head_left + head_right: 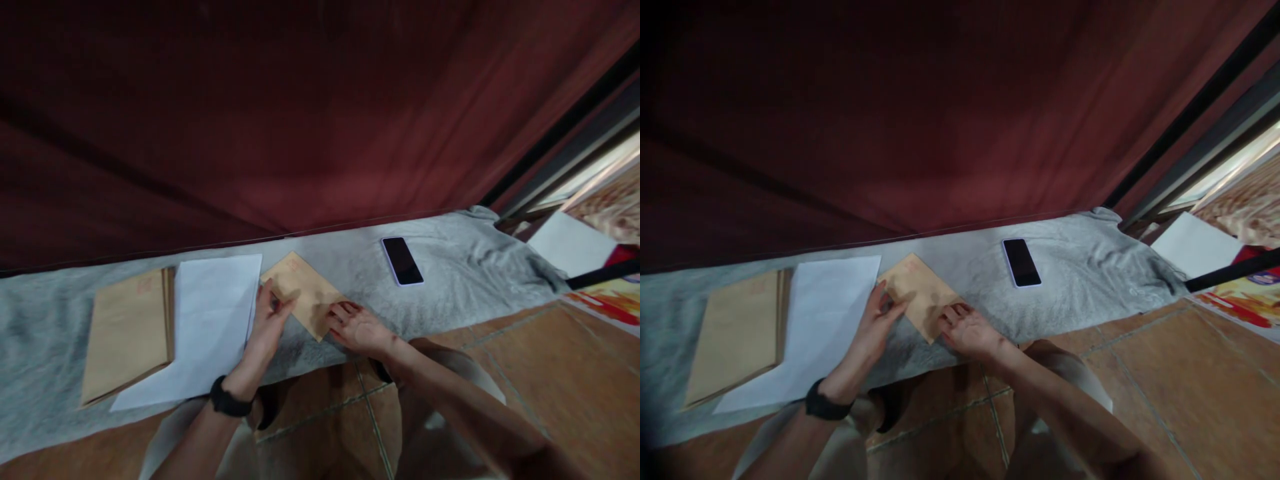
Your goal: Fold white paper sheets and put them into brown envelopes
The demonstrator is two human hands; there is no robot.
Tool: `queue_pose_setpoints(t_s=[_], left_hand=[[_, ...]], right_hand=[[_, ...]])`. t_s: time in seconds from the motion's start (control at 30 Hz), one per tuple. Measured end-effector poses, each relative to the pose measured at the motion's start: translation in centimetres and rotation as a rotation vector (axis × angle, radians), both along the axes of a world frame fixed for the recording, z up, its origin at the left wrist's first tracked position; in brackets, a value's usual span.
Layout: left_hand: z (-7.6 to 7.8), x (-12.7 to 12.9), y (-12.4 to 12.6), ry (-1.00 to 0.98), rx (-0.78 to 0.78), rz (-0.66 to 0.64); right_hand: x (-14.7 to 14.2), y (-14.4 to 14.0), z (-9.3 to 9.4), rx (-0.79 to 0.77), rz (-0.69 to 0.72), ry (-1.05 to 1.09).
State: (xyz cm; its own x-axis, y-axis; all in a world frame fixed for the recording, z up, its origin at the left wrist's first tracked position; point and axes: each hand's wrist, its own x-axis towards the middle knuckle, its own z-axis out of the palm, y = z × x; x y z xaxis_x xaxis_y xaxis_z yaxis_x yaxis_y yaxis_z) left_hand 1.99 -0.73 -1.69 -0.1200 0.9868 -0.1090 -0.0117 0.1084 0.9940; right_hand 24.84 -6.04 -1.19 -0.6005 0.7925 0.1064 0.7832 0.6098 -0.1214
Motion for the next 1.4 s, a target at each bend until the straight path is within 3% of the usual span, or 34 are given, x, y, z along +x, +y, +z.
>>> queue_pose_setpoints(t_s=[0.1, 0.27, 0.4, 0.53, 0.63, 0.77, 0.83, 0.9, 1.07, 1.23, 1.4], left_hand=[[0.8, -0.1, 0.3, -0.193, -0.093, 0.074], [1.0, 0.8, -0.3, -0.292, -0.294, -0.070], [1.1, 2.0, -0.3, -0.285, -0.210, -0.083], [1.8, 2.8, -0.1, -0.439, -0.186, -0.172], [1.8, 3.2, -0.5, -0.454, -0.211, -0.237], [0.9, 4.0, -1.4, -0.387, -0.235, -0.357], [0.5, 4.4, -1.7, -0.383, -0.246, -0.390], [0.4, 4.7, -1.8, -0.414, -0.268, -0.386], [1.2, 5.5, -1.9, -0.438, -0.264, -0.361], [1.9, 7.9, -1.6, -0.202, -0.172, -0.487], [1.3, 11.6, -0.1, 0.002, -0.133, -0.485]], right_hand=[[-0.1, 0.0, 0.0, -0.011, -0.007, 0.019], [-0.7, -0.2, -0.1, -0.009, -0.041, 0.058], [-1.9, -0.6, -0.1, 0.040, -0.112, 0.045], [-1.4, -0.4, 1.0, -0.008, -0.262, 0.150], [0.3, 0.9, 1.9, -0.097, -0.486, 0.532], [1.3, 2.9, 2.3, -0.341, -0.746, 1.296], [0.7, 3.2, 2.3, -0.525, -0.756, 1.627], [-0.2, 3.1, 2.3, -0.638, -0.700, 1.806], [-0.9, 1.0, 2.5, -0.720, -0.680, 1.861], [1.7, -1.1, 1.6, -0.699, -0.856, 1.850], [4.3, -1.8, 0.7, -0.810, -0.977, 1.841]])
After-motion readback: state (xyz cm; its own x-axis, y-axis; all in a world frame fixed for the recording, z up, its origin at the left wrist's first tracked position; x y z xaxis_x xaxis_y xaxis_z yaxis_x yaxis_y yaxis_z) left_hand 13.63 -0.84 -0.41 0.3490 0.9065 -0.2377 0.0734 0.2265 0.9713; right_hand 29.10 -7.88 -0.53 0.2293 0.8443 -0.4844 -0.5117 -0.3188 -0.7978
